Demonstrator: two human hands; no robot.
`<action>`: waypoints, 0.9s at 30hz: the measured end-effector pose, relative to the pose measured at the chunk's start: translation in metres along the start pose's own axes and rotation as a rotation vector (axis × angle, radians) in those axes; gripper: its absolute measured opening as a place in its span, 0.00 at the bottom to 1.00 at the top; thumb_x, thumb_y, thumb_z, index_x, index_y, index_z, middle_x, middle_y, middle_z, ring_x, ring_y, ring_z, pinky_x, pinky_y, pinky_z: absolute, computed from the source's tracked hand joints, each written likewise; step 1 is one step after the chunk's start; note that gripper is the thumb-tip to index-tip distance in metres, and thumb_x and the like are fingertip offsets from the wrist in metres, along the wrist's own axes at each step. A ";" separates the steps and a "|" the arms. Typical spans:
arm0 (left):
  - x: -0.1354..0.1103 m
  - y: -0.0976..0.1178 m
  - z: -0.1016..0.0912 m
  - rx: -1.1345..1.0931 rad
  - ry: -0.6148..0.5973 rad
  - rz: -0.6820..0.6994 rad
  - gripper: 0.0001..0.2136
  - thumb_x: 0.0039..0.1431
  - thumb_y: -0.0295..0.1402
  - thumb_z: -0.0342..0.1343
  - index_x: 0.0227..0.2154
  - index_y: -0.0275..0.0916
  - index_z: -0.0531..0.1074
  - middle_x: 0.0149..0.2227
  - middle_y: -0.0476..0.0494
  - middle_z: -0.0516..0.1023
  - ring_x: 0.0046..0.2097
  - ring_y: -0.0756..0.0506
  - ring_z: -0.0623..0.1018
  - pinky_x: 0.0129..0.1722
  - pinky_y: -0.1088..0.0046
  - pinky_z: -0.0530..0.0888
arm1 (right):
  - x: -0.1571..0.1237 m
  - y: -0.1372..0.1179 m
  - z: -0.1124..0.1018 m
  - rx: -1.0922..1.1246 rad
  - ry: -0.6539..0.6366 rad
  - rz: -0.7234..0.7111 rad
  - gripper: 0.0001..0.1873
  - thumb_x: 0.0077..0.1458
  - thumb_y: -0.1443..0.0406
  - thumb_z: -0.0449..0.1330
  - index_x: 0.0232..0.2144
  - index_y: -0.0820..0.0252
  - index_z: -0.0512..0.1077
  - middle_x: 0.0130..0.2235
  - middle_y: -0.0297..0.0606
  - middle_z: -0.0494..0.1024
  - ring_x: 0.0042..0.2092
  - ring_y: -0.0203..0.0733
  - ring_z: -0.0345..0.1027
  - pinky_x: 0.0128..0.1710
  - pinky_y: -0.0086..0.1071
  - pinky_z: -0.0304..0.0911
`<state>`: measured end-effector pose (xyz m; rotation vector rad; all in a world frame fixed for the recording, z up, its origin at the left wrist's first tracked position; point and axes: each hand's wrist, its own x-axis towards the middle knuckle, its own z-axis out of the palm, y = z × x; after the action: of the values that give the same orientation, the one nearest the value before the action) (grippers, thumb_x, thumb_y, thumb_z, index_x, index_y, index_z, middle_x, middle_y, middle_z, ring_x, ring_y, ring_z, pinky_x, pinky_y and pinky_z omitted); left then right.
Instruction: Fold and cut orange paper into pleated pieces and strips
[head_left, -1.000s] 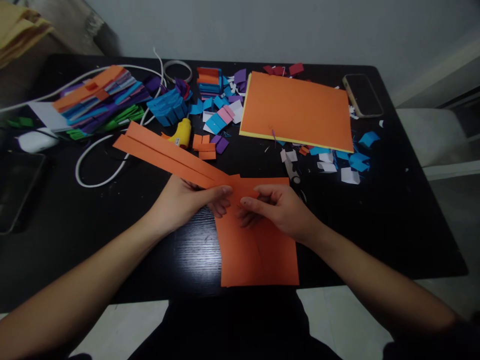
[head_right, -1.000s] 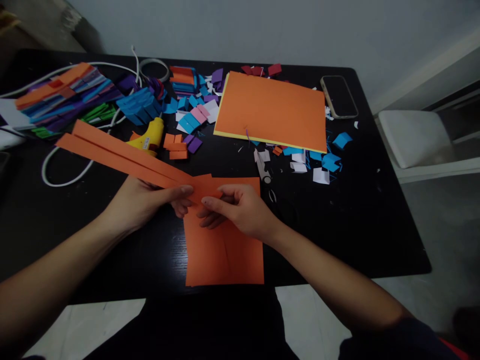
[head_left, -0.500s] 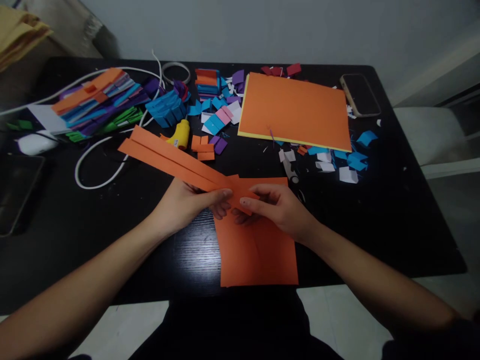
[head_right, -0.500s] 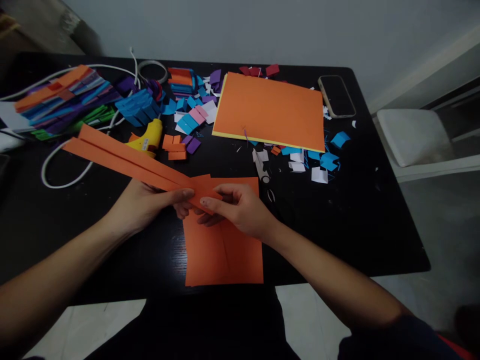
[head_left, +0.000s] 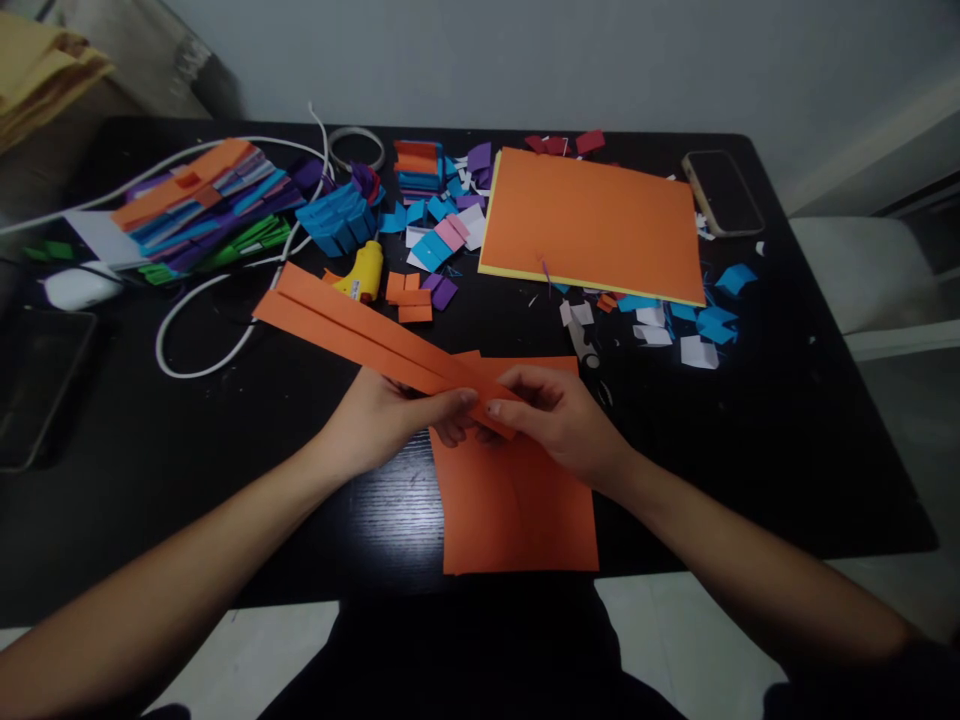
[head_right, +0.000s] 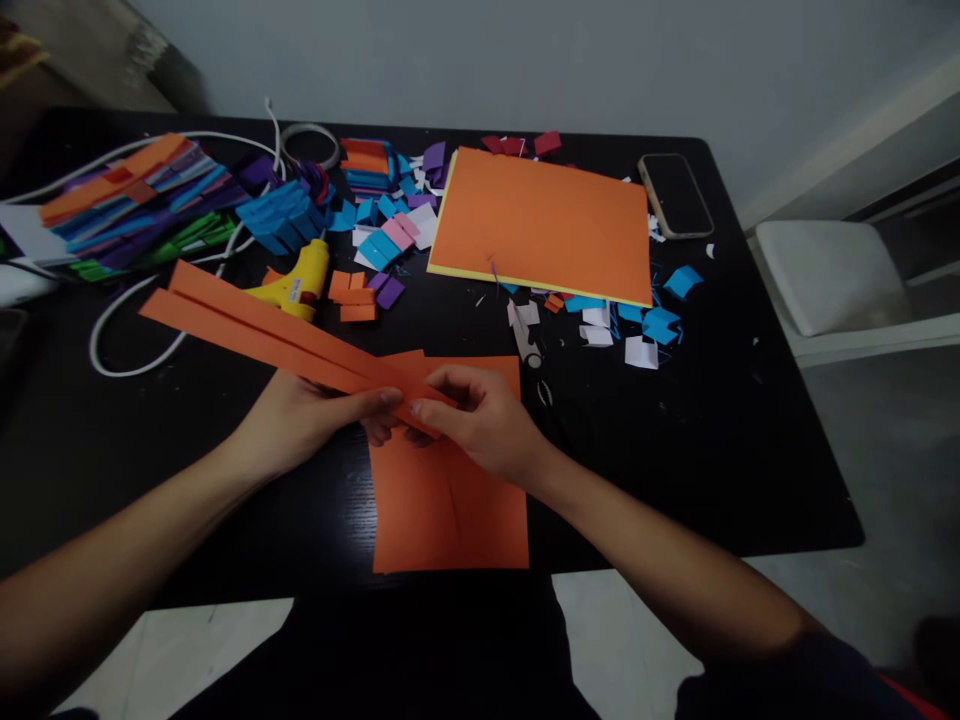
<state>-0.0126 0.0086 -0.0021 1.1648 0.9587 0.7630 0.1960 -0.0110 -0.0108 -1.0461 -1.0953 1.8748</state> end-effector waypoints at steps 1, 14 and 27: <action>0.000 0.001 0.000 0.006 -0.004 0.001 0.05 0.60 0.28 0.66 0.28 0.34 0.83 0.24 0.47 0.84 0.24 0.49 0.82 0.24 0.79 0.81 | 0.000 0.000 0.001 -0.011 0.005 -0.006 0.08 0.58 0.62 0.69 0.32 0.60 0.77 0.30 0.32 0.81 0.32 0.35 0.77 0.36 0.30 0.73; 0.003 0.007 -0.005 0.056 0.129 0.046 0.06 0.56 0.27 0.67 0.24 0.34 0.81 0.22 0.46 0.83 0.22 0.48 0.81 0.23 0.77 0.81 | 0.003 0.001 -0.002 0.037 0.098 0.016 0.11 0.52 0.62 0.72 0.28 0.59 0.74 0.25 0.29 0.79 0.28 0.35 0.77 0.32 0.30 0.75; 0.002 0.004 -0.003 0.022 0.096 -0.013 0.08 0.56 0.31 0.68 0.24 0.34 0.81 0.23 0.45 0.83 0.23 0.46 0.82 0.24 0.74 0.82 | -0.001 -0.002 0.003 0.009 0.045 0.014 0.12 0.54 0.59 0.73 0.31 0.60 0.76 0.27 0.33 0.81 0.30 0.36 0.77 0.34 0.31 0.75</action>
<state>-0.0144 0.0122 0.0014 1.1484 1.0552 0.8057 0.1944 -0.0122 -0.0073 -1.0885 -1.0558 1.8565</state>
